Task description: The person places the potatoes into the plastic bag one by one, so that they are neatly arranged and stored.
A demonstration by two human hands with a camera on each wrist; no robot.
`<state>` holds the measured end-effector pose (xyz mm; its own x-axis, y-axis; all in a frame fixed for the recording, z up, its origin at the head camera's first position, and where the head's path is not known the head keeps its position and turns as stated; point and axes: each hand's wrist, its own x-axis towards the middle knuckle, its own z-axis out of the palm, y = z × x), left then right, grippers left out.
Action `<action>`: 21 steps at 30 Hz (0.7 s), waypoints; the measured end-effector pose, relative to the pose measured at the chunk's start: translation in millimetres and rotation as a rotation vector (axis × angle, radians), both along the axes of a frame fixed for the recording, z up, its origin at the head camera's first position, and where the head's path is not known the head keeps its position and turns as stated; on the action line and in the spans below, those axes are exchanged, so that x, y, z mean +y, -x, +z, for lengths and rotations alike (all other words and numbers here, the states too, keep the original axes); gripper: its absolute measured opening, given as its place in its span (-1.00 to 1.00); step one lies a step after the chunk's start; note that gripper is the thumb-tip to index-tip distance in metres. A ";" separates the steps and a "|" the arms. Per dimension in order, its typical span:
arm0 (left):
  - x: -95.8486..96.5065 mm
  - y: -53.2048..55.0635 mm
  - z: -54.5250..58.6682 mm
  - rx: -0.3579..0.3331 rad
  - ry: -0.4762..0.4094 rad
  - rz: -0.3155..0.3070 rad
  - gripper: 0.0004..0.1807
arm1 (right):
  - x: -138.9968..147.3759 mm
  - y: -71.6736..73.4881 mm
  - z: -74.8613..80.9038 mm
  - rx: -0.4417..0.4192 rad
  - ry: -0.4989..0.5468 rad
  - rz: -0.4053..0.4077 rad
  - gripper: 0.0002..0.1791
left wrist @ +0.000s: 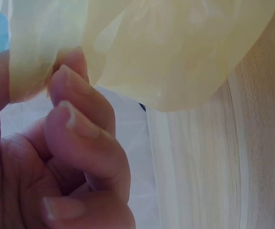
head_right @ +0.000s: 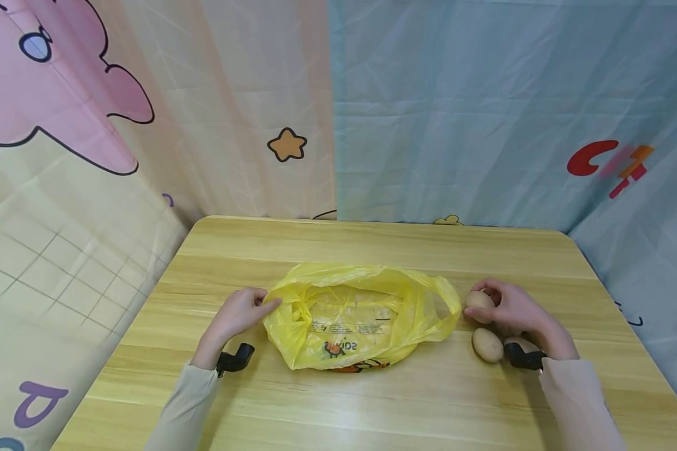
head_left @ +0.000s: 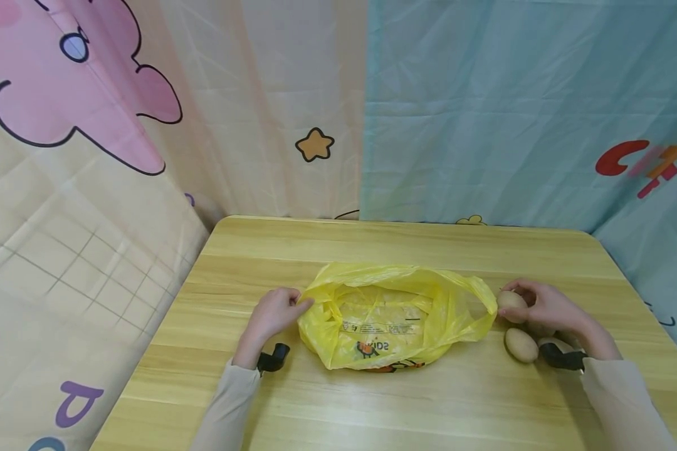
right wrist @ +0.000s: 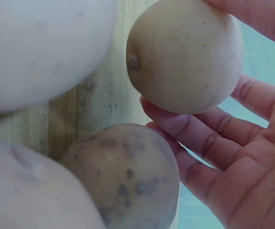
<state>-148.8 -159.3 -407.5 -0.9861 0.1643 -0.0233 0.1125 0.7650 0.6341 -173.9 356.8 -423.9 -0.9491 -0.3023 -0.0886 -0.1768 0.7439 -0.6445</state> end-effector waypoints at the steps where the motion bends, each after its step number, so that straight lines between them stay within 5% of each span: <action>1: 0.1 0.0 0.0 0.001 0.000 -0.002 -0.50 | 0.1 -0.3 0.0 0.009 0.000 -0.001 -0.50; 21: 0.2 0.2 -1.6 0.018 -0.003 -0.011 -0.50 | -7.0 -6.4 16.3 0.128 -0.010 -0.009 -0.52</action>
<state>-149.0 -159.1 -409.2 -0.9846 0.1750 -0.0051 0.1321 0.7618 0.6342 -167.5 349.7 -407.6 -0.9556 -0.2931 0.0302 -0.2500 0.7525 -0.6093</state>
